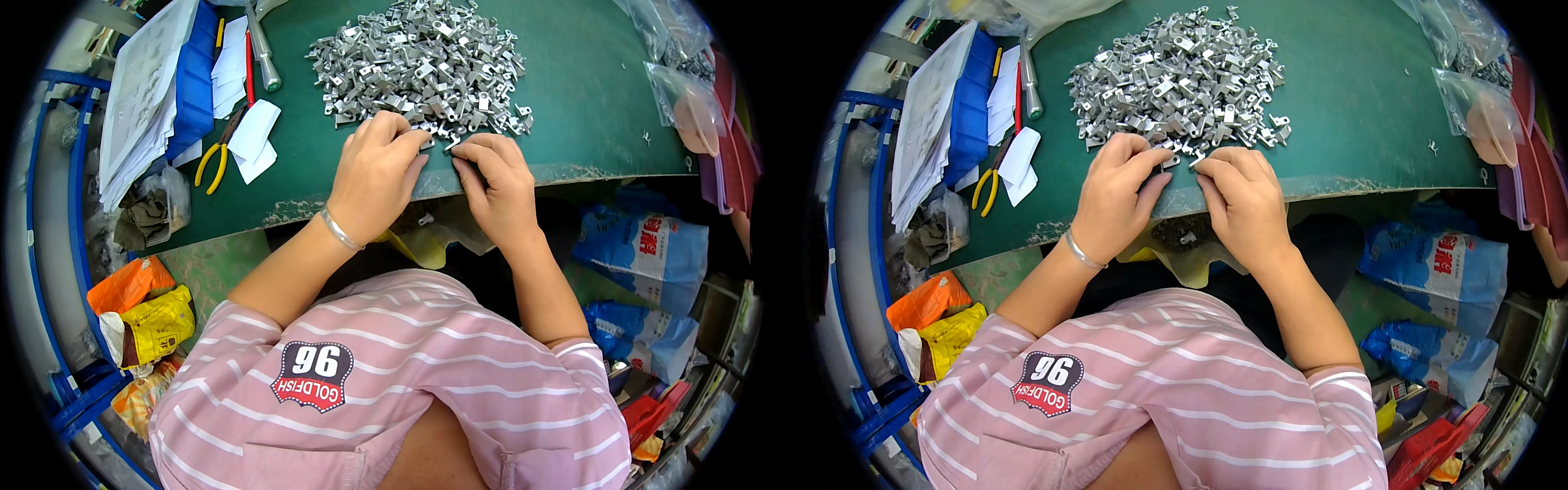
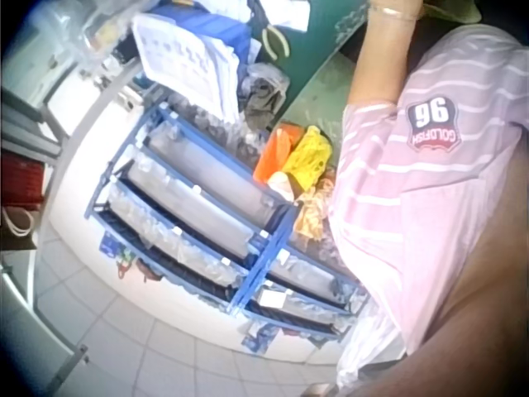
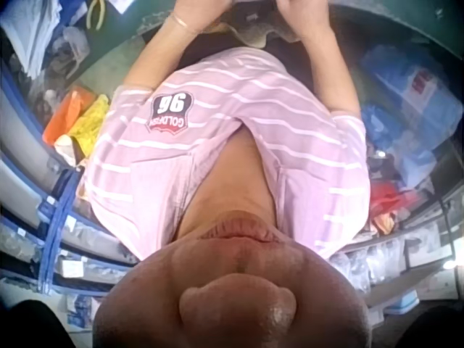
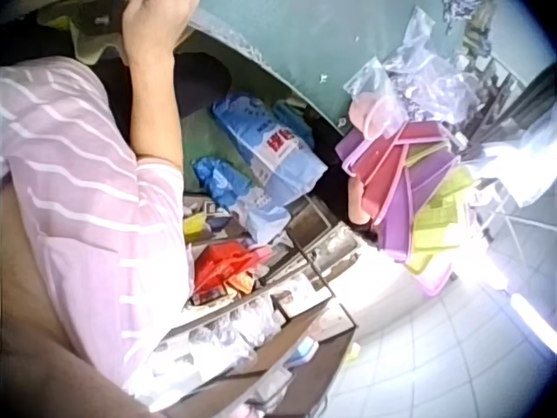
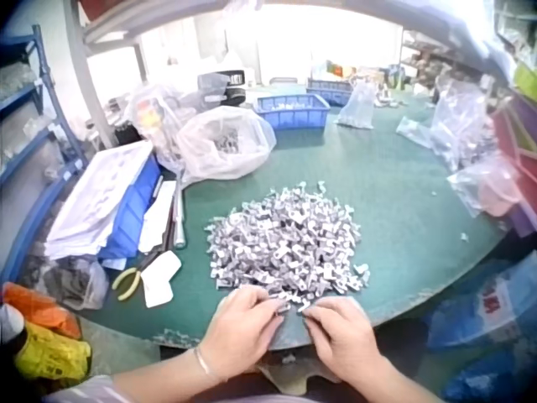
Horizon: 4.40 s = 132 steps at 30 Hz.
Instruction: The person sits at a green workbench and assembles small silver metal parts by hand. They pick up individual components from a large pile, fit them together, and place the finished assemblies into a smaller pile on the table.
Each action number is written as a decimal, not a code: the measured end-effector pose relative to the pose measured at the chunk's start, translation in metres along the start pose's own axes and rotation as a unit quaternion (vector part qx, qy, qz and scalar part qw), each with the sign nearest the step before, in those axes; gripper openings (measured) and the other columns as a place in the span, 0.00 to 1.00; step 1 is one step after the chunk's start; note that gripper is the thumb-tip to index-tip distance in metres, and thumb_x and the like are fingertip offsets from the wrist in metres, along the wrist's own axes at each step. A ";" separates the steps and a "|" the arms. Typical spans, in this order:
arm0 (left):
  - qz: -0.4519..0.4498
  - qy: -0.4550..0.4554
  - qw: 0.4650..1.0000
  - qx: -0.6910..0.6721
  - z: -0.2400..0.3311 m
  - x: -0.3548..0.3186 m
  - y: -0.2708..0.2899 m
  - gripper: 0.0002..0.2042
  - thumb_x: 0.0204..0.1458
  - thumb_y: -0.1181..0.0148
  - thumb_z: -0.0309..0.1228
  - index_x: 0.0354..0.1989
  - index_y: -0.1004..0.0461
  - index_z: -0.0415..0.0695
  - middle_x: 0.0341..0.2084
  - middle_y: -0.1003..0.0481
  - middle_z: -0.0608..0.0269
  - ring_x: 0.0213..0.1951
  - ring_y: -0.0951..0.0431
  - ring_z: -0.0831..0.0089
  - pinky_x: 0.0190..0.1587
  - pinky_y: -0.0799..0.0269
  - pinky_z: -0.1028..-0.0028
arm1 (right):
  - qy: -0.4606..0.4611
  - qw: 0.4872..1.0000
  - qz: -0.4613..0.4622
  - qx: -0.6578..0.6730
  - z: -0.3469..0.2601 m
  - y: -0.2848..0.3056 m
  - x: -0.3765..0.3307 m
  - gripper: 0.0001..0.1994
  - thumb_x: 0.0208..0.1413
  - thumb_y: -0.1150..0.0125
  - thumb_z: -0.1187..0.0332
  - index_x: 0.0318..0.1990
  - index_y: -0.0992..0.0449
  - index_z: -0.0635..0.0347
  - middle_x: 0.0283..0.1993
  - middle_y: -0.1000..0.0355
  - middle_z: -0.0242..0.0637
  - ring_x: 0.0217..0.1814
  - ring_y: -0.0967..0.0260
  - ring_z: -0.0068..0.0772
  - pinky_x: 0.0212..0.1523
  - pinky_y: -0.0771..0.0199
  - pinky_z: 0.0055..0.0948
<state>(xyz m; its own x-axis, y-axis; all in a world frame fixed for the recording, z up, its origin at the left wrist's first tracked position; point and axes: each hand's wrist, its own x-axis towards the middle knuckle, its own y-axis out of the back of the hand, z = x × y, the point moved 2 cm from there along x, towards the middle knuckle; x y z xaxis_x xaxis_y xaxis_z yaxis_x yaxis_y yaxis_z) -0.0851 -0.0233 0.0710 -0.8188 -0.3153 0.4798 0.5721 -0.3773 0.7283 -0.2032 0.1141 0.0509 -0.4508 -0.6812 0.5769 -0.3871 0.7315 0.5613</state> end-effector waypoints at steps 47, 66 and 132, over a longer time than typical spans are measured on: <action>-0.009 -0.001 0.993 -0.114 0.000 -0.023 0.002 0.12 0.43 0.34 0.15 0.36 0.24 0.39 0.37 0.23 0.56 0.40 0.22 0.57 0.42 0.26 0.66 | 0.044 0.999 0.025 -0.016 0.003 -0.008 0.011 0.13 0.46 0.32 0.82 0.41 0.21 0.63 0.43 0.28 0.42 0.44 0.29 0.45 0.44 0.27 0.38; -0.094 -0.030 0.988 -0.120 0.006 -0.028 0.016 0.12 0.44 0.31 0.22 0.39 0.22 0.40 0.36 0.25 0.56 0.37 0.25 0.57 0.42 0.29 0.65 | -0.042 0.978 -0.168 0.116 -0.011 0.030 -0.002 0.08 0.46 0.31 0.78 0.34 0.23 0.61 0.35 0.23 0.40 0.38 0.27 0.45 0.43 0.27 0.37; -0.056 0.003 0.996 -0.071 0.000 -0.016 0.000 0.12 0.46 0.31 0.24 0.39 0.24 0.38 0.35 0.26 0.54 0.39 0.25 0.55 0.45 0.29 0.63 | -0.046 0.996 -0.057 0.048 -0.005 0.005 0.000 0.15 0.47 0.37 0.84 0.43 0.23 0.61 0.45 0.26 0.42 0.45 0.28 0.46 0.45 0.26 0.36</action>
<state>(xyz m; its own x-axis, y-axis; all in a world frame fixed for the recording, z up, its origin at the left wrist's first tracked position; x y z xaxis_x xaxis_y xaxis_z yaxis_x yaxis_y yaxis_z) -0.0724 -0.0180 0.0633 -0.8779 -0.2692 0.3961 0.4784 -0.5301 0.7001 -0.2010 0.1179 0.0563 -0.4700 -0.7571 0.4537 -0.5130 0.6526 0.5577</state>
